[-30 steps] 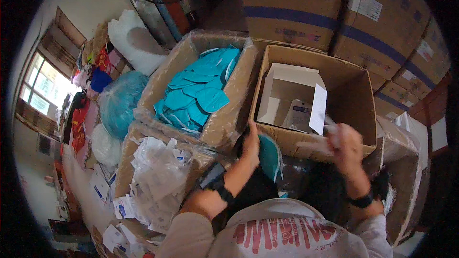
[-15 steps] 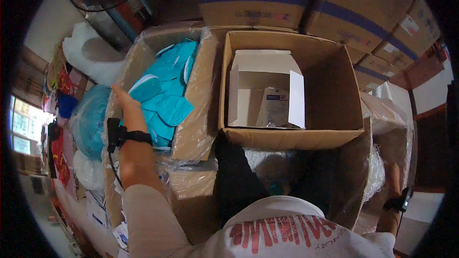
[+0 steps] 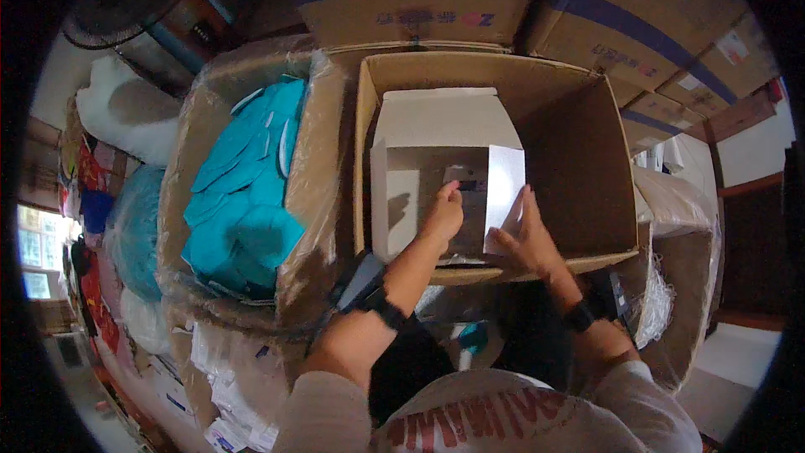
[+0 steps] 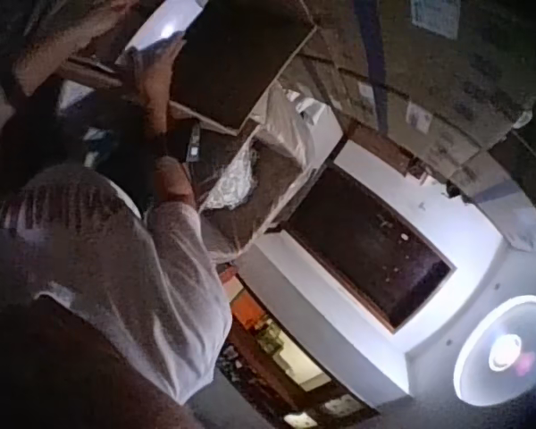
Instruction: Taking blue face masks from a pile and placing them into a small cardboard box.
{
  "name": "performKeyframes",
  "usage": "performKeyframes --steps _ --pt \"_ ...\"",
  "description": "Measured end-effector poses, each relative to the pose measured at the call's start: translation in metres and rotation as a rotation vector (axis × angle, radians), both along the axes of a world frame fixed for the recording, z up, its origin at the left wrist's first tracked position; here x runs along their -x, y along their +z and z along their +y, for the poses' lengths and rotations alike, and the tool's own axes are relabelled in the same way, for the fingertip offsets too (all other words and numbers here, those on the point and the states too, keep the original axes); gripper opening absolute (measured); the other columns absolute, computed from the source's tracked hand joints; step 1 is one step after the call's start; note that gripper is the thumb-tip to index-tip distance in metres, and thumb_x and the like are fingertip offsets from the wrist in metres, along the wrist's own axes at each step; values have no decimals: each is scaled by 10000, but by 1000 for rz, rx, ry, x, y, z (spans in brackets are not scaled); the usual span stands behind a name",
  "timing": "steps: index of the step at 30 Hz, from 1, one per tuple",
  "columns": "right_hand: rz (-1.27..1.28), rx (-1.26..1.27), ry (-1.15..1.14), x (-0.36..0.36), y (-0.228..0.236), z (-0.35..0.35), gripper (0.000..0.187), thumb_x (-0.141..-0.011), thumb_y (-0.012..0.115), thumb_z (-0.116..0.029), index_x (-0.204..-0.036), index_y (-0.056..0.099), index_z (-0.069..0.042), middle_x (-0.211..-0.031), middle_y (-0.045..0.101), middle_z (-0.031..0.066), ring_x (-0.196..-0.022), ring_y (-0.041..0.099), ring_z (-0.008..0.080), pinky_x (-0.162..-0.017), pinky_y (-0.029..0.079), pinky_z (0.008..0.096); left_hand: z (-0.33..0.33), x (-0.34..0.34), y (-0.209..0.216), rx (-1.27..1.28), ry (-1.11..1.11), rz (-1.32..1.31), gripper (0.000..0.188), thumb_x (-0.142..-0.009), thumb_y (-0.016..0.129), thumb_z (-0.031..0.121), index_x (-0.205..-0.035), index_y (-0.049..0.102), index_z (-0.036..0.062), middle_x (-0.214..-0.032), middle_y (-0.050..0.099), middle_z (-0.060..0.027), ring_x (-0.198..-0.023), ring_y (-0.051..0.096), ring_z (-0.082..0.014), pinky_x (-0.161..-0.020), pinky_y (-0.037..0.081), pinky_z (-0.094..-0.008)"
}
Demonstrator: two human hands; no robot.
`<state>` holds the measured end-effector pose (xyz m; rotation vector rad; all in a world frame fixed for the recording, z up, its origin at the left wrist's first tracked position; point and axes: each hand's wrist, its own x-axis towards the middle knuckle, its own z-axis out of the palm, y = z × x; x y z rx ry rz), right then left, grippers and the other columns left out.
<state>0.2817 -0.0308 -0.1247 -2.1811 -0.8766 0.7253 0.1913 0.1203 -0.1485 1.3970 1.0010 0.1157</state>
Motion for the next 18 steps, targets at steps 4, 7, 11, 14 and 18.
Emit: performKeyframes --steps 4,7,11,14,18 --pt "144 -187 29 1 -13 -6 909 -733 655 -222 -1310 27 93 -1373 88 281 -1294 116 317 -1030 180 323 17 -34 -77 -159 106 371 345 -901 356 172 -1203 431 23 -1180 479 -168 -1077 463 -271 -927 332 -335" --pt "178 -148 8 0 -10 -3 935 -743 652 -312 -1305 30 102 -1369 92 288 -1292 123 319 -1030 178 326 18 -35 -113 -269 49 442 340 -896 365 182 -1191 430 25 -1149 494 -177 -1046 478 -296 -912 344 -349" --pt "183 -125 3 -6 -7 -4 920 -760 626 -346 -1307 34 97 -1363 95 298 -1291 125 330 -1031 178 331 14 -34 -133 -384 -1 437 335 -889 377 194 -1175 428 28 -1108 514 -190 -1005 498 -328 -891 361 -367" --pt "174 -128 34 -3 -9 -5 901 -775 603 -359 -1309 34 90 -1360 94 303 -1293 111 338 -1032 174 334 9 -28 -139 -439 5 408 331 -885 385 204 -1163 427 30 -1077 529 -200 -975 513 -353 -876 373 -380" --pt "120 -123 35 -5 -11 -9 856 -790 611 -245 -1305 23 105 -1374 93 278 -1292 127 284 -1033 158 333 1 -32 -73 -419 84 234 290 -866 433 196 -1089 435 12 -996 555 -199 -915 531 -377 -825 397 -397"
